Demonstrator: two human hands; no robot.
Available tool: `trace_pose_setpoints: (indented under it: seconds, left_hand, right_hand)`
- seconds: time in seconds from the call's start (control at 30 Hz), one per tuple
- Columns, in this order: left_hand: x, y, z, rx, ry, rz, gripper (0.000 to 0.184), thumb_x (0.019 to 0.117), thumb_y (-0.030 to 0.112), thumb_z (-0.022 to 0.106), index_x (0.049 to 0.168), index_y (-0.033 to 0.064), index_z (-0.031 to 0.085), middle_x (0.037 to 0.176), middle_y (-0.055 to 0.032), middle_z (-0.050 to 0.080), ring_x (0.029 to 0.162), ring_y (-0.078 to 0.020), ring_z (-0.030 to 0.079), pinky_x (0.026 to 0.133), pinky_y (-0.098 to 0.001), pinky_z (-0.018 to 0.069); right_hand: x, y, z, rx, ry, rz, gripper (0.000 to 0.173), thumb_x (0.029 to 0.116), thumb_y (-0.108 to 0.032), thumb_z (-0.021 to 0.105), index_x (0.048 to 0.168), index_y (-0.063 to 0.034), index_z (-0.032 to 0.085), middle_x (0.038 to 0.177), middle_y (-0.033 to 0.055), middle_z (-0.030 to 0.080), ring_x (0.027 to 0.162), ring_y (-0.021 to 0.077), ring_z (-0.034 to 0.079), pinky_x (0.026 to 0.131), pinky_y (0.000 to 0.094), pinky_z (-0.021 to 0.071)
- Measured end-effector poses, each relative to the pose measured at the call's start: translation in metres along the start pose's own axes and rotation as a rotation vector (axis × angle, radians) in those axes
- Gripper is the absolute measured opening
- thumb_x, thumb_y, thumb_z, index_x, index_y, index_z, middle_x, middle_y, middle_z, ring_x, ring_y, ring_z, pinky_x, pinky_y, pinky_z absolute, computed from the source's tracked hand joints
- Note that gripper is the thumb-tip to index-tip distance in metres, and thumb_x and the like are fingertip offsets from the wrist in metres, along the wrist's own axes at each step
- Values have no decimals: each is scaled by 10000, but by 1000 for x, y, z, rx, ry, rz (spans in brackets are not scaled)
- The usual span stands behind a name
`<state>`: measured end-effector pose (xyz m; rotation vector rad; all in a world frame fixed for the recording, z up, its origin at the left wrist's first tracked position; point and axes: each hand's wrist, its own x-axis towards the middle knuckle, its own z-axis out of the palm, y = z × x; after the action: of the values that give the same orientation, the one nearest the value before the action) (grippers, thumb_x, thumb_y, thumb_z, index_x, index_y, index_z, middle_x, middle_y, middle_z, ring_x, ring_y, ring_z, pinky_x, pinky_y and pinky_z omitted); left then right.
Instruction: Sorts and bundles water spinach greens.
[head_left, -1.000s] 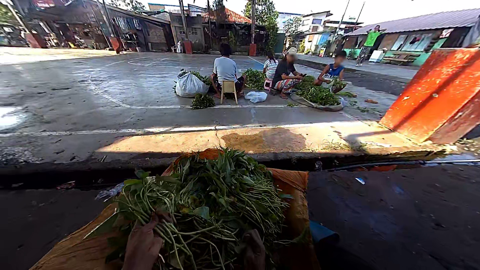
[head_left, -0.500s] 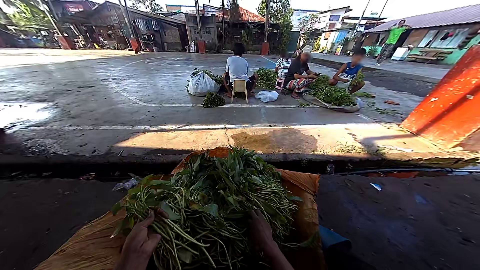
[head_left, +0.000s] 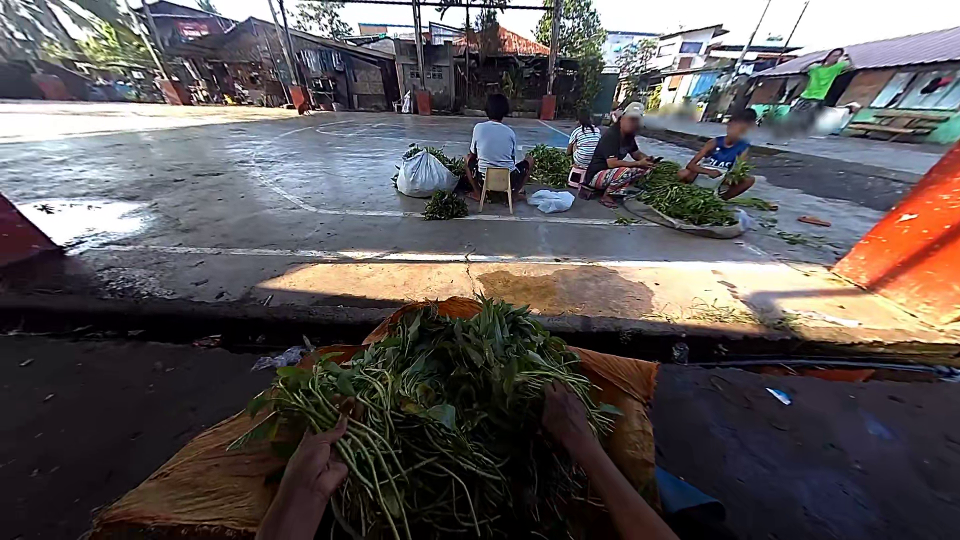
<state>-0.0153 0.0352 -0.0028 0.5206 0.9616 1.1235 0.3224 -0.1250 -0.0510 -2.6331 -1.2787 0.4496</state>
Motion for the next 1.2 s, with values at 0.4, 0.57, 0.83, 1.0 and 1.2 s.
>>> trace_pose_setpoints:
  seconds: [0.4,0.57,0.83,1.0,1.2]
  left_hand:
    - [-11,-13,15,132,-51,-53,324,1008,-88,480,1301,47,502,1076,-111,674,903,-183,690,754,-317,584]
    - [-20,-21,19,90,-76,-104,267,1018,-86,463,1253,37,493,1014,-116,650,831,-200,681,717,-339,593]
    - [-27,-25,24,51,-137,-104,277,1011,-80,498,1260,39,516,928,-96,664,770,-185,685,726,-332,606]
    - [-26,-26,25,36,-158,-121,239,1014,-71,496,1222,43,525,970,-107,661,826,-228,684,761,-422,604]
    - [-25,-22,28,25,-148,-125,141,1039,-27,480,1154,45,518,912,-98,653,783,-216,679,735,-402,606]
  right_hand:
    - [-27,18,-72,726,304,-186,235,1024,-133,613,1172,47,639,980,196,675,841,281,665,781,482,556]
    - [-27,25,5,677,129,-88,332,987,-110,631,1276,53,612,1093,218,693,947,308,685,876,471,546]
    - [-61,-9,27,1306,207,-263,222,910,-6,610,1131,6,601,976,34,658,784,70,650,674,221,560]
    - [-47,-21,37,1466,175,-178,247,946,51,608,1191,24,588,922,50,700,760,85,660,671,239,550]
    - [-38,-33,29,1758,122,-157,385,1010,69,463,1376,-23,540,943,2,702,724,51,654,649,210,561]
